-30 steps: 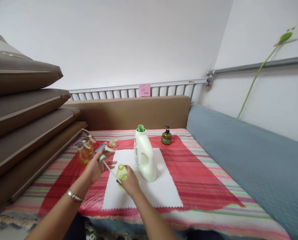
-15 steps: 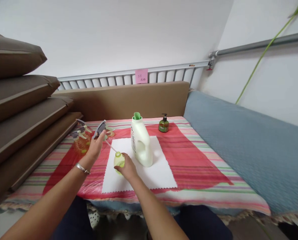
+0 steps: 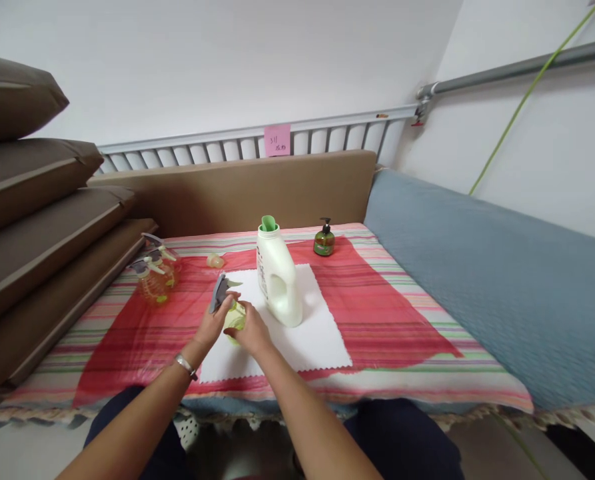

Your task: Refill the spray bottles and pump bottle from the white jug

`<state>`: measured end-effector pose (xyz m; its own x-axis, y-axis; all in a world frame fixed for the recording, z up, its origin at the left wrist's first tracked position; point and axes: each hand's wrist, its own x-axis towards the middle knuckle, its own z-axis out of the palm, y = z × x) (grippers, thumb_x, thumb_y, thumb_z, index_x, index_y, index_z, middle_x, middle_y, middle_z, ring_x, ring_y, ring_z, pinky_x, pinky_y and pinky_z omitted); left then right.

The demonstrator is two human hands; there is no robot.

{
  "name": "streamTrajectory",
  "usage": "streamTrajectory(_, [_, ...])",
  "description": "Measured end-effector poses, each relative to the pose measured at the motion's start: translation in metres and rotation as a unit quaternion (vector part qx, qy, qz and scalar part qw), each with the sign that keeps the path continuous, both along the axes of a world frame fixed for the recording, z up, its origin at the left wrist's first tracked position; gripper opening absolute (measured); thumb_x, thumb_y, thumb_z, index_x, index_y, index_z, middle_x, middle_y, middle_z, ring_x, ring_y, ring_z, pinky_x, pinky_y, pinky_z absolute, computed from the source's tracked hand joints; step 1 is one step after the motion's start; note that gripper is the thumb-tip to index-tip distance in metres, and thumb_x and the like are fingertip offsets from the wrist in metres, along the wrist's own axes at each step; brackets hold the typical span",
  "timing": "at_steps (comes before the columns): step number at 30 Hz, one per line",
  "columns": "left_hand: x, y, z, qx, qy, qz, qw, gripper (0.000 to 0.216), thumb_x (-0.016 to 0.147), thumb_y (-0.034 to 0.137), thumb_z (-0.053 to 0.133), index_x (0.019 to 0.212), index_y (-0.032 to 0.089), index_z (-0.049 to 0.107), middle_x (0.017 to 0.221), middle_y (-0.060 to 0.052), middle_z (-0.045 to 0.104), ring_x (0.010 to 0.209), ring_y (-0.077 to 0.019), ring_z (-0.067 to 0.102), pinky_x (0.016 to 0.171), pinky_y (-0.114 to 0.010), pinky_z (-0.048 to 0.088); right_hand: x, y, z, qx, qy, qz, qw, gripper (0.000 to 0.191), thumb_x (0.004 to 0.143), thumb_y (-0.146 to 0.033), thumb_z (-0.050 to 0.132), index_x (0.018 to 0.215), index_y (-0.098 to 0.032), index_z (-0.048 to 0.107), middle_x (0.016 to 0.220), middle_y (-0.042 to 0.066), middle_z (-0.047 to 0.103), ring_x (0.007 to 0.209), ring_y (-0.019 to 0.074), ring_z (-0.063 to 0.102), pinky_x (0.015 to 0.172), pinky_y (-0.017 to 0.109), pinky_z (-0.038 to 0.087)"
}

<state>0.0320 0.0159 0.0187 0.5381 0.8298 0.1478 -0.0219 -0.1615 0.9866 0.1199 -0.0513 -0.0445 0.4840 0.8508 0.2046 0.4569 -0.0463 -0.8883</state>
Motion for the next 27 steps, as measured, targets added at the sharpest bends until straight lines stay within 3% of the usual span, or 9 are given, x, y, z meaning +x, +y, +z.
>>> streamTrajectory(9, [0.005, 0.008, -0.001, 0.029, 0.056, 0.003, 0.998, 0.017, 0.066, 0.034, 0.068, 0.075, 0.021, 0.062, 0.077, -0.002, 0.063, 0.084, -0.0216, 0.058, 0.087, -0.033, 0.043, -0.001, -0.001, 0.001, 0.005, -0.005, 0.012, 1.0, 0.075, 0.06, -0.033, 0.075, 0.126, -0.024, 0.04, 0.123, 0.007, 0.055, 0.11, 0.0235, 0.053, 0.09, 0.036, 0.041])
streamTrajectory(14, [0.007, 0.01, -0.01, 0.056, 0.043, 0.038, 0.997, 0.017, 0.065, 0.032, 0.067, 0.074, 0.019, 0.061, 0.073, -0.001, 0.063, 0.076, -0.0182, 0.058, 0.079, -0.031, 0.045, 0.003, -0.004, 0.017, -0.028, -0.036, 0.025, 0.999, 0.075, 0.056, -0.03, 0.078, 0.123, -0.021, 0.045, 0.116, 0.008, 0.06, 0.103, 0.0241, 0.058, 0.085, 0.035, 0.045])
streamTrajectory(17, [0.005, 0.014, -0.016, 0.076, 0.029, 0.055, 0.995, 0.014, 0.065, 0.03, 0.065, 0.069, 0.019, 0.059, 0.067, 0.0, 0.061, 0.068, -0.0147, 0.057, 0.071, -0.027, 0.046, 0.016, -0.012, 0.045, -0.045, -0.075, 0.027, 0.996, 0.064, 0.06, -0.027, 0.074, 0.118, -0.018, 0.051, 0.108, 0.01, 0.063, 0.095, 0.025, 0.061, 0.08, 0.037, 0.047])
streamTrajectory(20, [0.004, 0.015, -0.02, 0.091, 0.016, 0.061, 0.994, 0.012, 0.066, 0.029, 0.064, 0.067, 0.019, 0.057, 0.064, 0.001, 0.059, 0.064, -0.013, 0.055, 0.067, -0.025, 0.046, 0.025, -0.02, 0.089, -0.017, -0.141, 0.019, 0.99, 0.053, 0.076, -0.025, 0.059, 0.126, -0.02, 0.044, 0.125, 0.012, 0.052, 0.114, 0.0232, 0.05, 0.094, 0.04, 0.038])
streamTrajectory(22, [0.005, 0.015, -0.023, 0.098, 0.009, 0.057, 0.993, 0.013, 0.066, 0.03, 0.064, 0.071, 0.018, 0.059, 0.066, 0.0, 0.061, 0.066, -0.0139, 0.056, 0.066, -0.026, 0.046, 0.024, -0.021, 0.121, 0.013, -0.195, 0.056, 0.979, 0.052, 0.077, -0.018, 0.056, 0.127, -0.026, 0.044, 0.135, 0.006, 0.044, 0.125, 0.0189, 0.037, 0.103, 0.037, 0.028])
streamTrajectory(25, [0.006, 0.013, -0.027, 0.105, 0.002, 0.051, 0.993, 0.02, 0.064, 0.029, 0.064, 0.079, 0.017, 0.06, 0.074, -0.002, 0.064, 0.073, -0.0171, 0.059, 0.067, -0.027, 0.047, 0.014, -0.012, 0.153, -0.002, -0.359, 0.148, 0.922, 0.049, 0.074, -0.013, 0.058, 0.12, -0.029, 0.051, 0.141, 0.003, 0.038, 0.13, 0.0194, 0.029, 0.104, 0.037, 0.023])
streamTrajectory(27, [0.005, 0.011, -0.03, 0.106, 0.001, 0.05, 0.993, 0.023, 0.063, 0.029, 0.065, 0.081, 0.016, 0.06, 0.076, -0.003, 0.065, 0.076, -0.019, 0.06, 0.068, -0.029, 0.047, 0.009, -0.002, 0.163, -0.042, -0.459, 0.194, 0.866, 0.038, 0.075, -0.015, 0.058, 0.111, -0.026, 0.058, 0.132, 0.006, 0.048, 0.125, 0.0214, 0.036, 0.099, 0.038, 0.028])
